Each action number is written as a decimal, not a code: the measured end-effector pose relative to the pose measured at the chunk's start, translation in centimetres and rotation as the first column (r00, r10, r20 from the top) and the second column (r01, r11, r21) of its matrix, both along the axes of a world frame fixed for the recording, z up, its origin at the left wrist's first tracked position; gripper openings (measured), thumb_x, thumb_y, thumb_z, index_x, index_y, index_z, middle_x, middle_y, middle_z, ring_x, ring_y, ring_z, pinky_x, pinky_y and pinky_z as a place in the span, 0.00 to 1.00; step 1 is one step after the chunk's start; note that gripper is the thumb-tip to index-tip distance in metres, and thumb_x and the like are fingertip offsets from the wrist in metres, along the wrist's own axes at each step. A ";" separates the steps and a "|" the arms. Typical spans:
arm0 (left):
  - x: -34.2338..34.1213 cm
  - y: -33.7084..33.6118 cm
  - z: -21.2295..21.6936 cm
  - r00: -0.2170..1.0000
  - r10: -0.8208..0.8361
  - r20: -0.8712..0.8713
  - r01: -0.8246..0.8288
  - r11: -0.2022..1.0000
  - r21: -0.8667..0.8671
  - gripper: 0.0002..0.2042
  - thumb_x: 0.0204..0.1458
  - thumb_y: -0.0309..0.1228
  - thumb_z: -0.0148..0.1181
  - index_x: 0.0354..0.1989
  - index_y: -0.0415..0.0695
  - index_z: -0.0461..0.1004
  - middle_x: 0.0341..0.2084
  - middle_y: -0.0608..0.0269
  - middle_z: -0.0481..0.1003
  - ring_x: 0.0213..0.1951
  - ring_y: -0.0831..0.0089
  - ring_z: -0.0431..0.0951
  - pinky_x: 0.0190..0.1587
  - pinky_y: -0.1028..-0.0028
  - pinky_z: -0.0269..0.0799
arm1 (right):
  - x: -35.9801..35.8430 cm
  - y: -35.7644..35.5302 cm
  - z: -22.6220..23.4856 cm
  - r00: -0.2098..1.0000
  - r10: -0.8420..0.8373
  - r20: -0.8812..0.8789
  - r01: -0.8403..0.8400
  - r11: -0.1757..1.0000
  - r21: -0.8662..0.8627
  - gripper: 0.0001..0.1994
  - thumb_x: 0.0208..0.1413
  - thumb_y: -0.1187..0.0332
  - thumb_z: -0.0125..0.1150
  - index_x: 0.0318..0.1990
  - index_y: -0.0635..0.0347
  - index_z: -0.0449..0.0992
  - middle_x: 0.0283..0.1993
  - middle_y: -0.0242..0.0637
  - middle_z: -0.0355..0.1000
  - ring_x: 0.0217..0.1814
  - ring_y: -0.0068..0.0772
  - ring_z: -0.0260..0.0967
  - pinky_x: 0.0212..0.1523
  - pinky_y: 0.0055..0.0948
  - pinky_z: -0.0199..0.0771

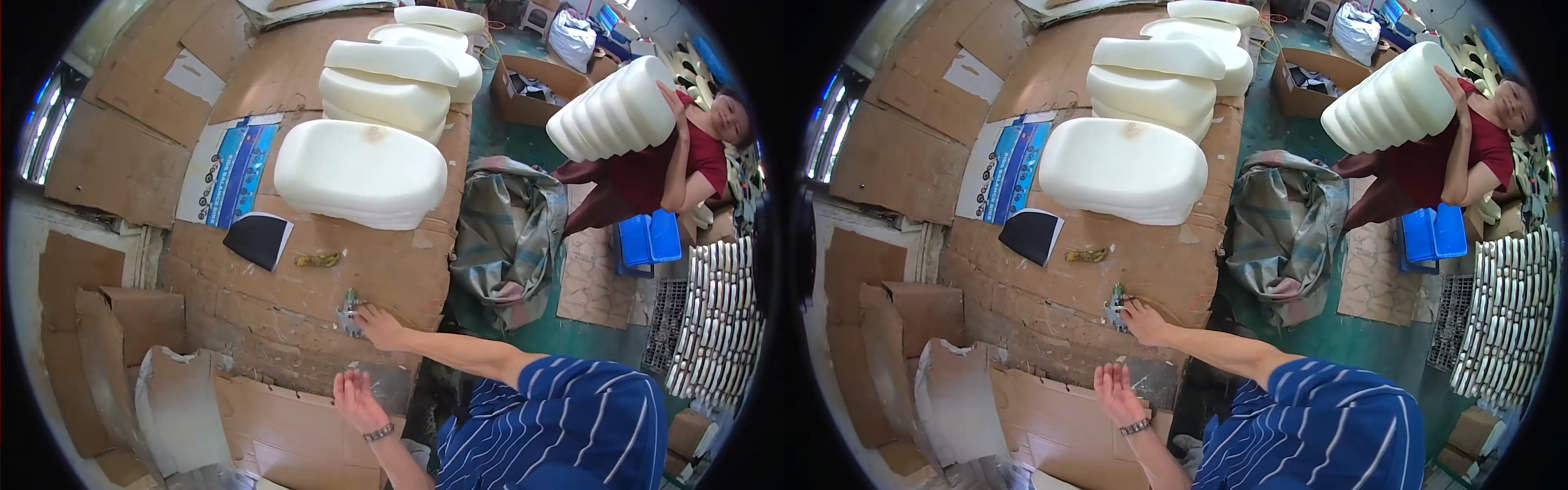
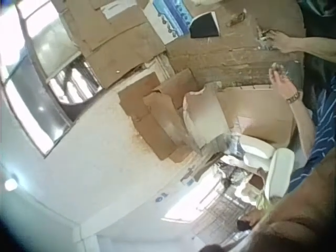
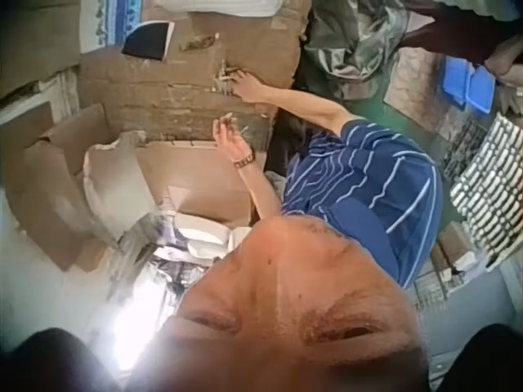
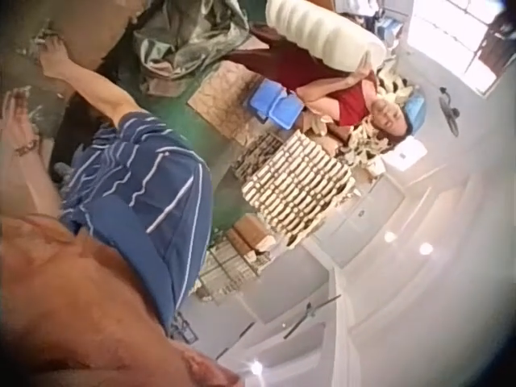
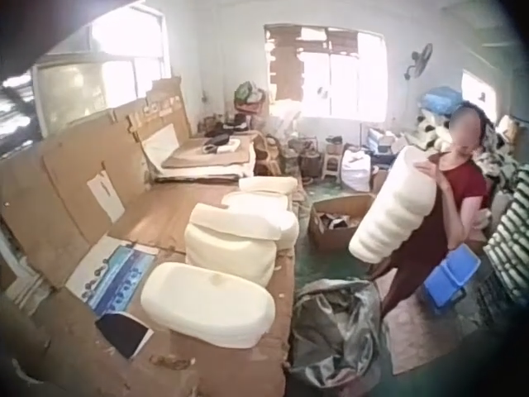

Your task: Using a spray gun to apply a substance to foam components and organizing them on a workbench.

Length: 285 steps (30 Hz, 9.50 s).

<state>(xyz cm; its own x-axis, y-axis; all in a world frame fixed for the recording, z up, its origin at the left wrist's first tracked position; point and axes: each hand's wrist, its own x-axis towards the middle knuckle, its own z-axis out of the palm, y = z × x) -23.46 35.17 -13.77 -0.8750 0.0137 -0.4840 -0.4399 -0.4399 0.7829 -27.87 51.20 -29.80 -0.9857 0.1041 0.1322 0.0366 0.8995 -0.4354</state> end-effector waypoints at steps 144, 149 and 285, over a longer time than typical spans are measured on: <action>21.0 -24.0 -0.8 0.868 0.494 -0.051 -0.448 0.823 0.349 0.16 0.59 0.28 0.67 0.51 0.35 0.72 0.42 0.56 0.80 0.41 0.68 0.84 0.47 0.68 0.85 | 36.0 -15.2 45.0 0.918 0.395 -0.050 -0.352 0.749 -0.562 0.30 0.59 0.76 0.62 0.69 0.72 0.63 0.43 0.43 0.76 0.42 0.32 0.76 0.45 0.26 0.75; 20.8 -23.7 -0.7 0.851 0.518 -0.087 -0.465 0.820 0.334 0.15 0.58 0.28 0.67 0.50 0.35 0.73 0.42 0.56 0.80 0.41 0.68 0.83 0.46 0.68 0.85 | 36.3 -15.3 45.3 0.926 0.375 -0.051 -0.340 0.767 -0.544 0.30 0.58 0.77 0.63 0.68 0.73 0.65 0.45 0.47 0.76 0.40 0.34 0.77 0.44 0.28 0.75; 18.2 -22.2 -4.4 0.815 0.576 0.061 -0.576 0.796 0.185 0.35 0.50 0.27 0.74 0.62 0.39 0.57 0.49 0.53 0.73 0.45 0.63 0.79 0.51 0.62 0.81 | 35.4 -15.5 43.9 0.904 0.424 -0.055 -0.401 0.795 -0.455 0.33 0.46 0.82 0.68 0.64 0.70 0.70 0.43 0.50 0.76 0.41 0.46 0.78 0.43 0.30 0.75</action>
<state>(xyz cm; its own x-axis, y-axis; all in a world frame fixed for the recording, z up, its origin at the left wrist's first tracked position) -5.30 12.95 -18.19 -0.7493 -0.4031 -0.5253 -0.0596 -0.7490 0.6599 7.56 35.65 14.08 -0.9525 -0.2780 0.1244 -0.2625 0.5425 -0.7980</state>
